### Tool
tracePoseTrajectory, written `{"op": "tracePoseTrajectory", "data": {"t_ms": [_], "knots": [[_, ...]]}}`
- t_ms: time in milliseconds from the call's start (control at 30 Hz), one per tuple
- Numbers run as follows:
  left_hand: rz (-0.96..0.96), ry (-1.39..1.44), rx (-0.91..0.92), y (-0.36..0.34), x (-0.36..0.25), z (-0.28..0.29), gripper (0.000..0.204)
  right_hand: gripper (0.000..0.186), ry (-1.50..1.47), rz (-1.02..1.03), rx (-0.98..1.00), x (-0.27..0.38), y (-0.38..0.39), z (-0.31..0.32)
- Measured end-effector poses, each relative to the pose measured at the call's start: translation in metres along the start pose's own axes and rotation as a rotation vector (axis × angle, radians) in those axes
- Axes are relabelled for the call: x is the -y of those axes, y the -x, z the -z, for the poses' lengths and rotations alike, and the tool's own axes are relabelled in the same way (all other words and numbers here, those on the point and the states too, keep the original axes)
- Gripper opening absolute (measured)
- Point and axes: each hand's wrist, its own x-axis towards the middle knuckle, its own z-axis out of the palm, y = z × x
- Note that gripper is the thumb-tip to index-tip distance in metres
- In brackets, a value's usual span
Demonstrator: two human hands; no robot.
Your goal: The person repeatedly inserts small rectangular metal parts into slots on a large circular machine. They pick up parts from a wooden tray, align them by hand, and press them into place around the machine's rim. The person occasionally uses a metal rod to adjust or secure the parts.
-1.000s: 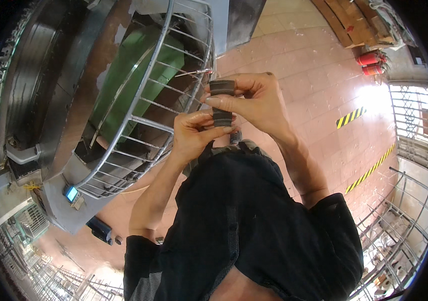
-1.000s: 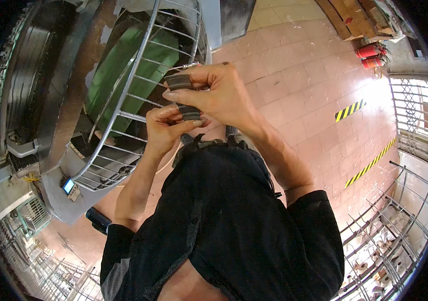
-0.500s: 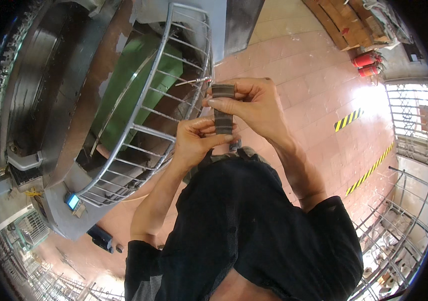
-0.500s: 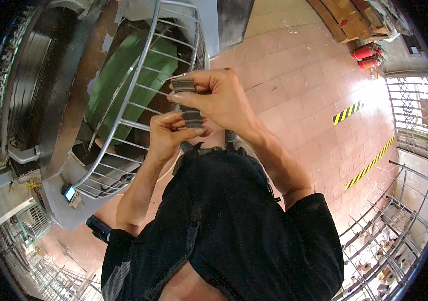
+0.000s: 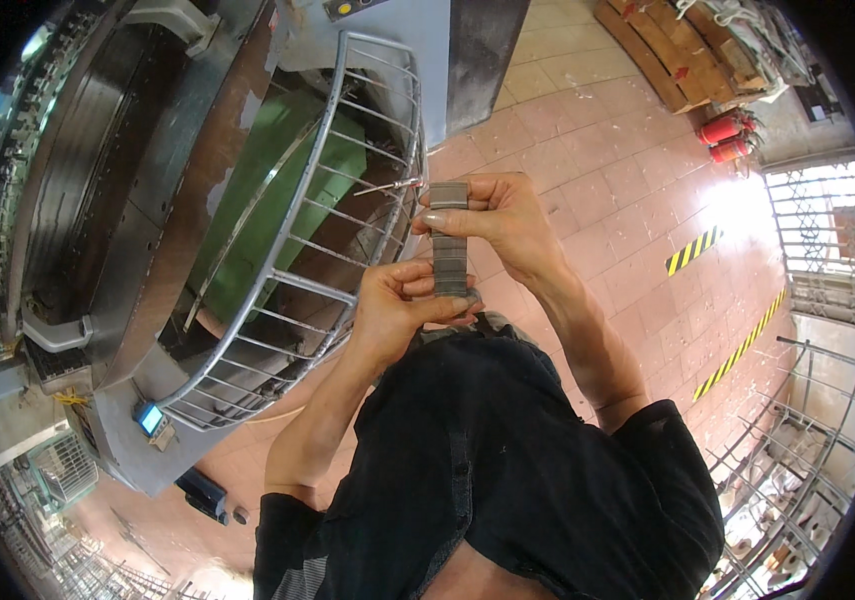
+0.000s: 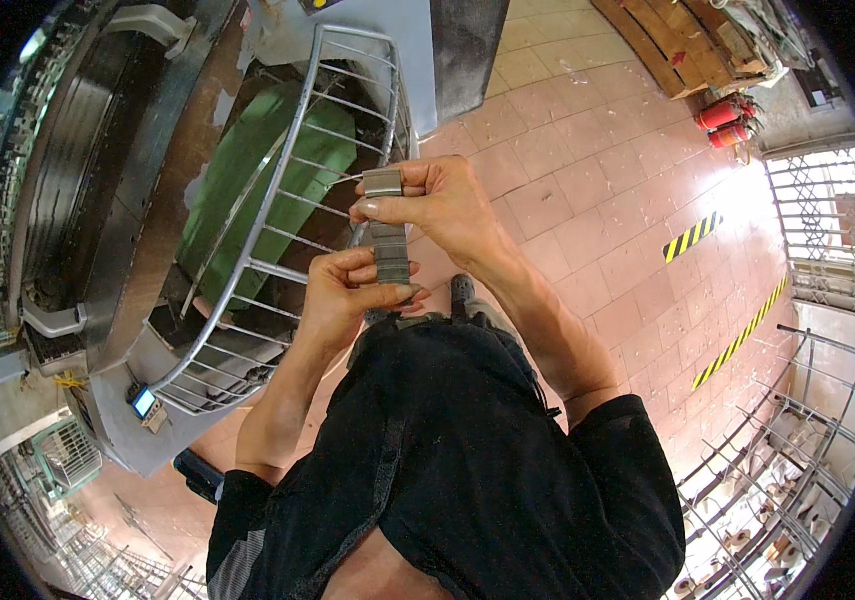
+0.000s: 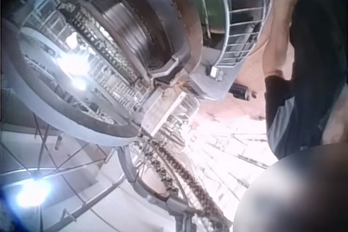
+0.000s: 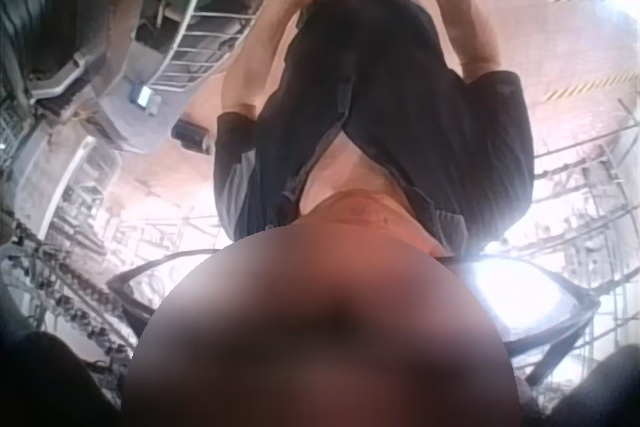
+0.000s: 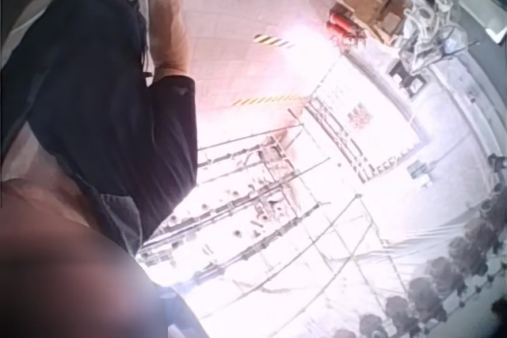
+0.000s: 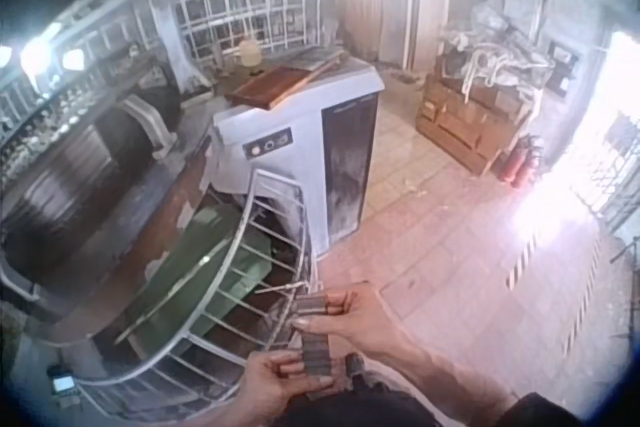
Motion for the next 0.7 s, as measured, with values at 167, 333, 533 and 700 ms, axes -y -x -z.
{"op": "tracePoseTrajectory", "data": {"t_ms": [167,333,533,700], "knots": [[0.01,0.019,0.006,0.005,-0.004,-0.003,0.037,0.025,-0.086,-0.014,0.032,-0.002,-0.003,0.001],[0.018,0.044,0.012,0.008,-0.009,-0.004,0.04,0.025,-0.103,-0.034,0.032,-0.003,-0.005,0.001],[0.054,0.107,0.022,0.011,-0.013,-0.003,0.045,0.026,-0.143,-0.06,0.036,-0.002,-0.005,-0.001],[0.06,0.138,0.03,0.013,-0.015,-0.005,0.038,0.026,-0.156,-0.06,0.04,-0.001,-0.006,-0.002]]}}
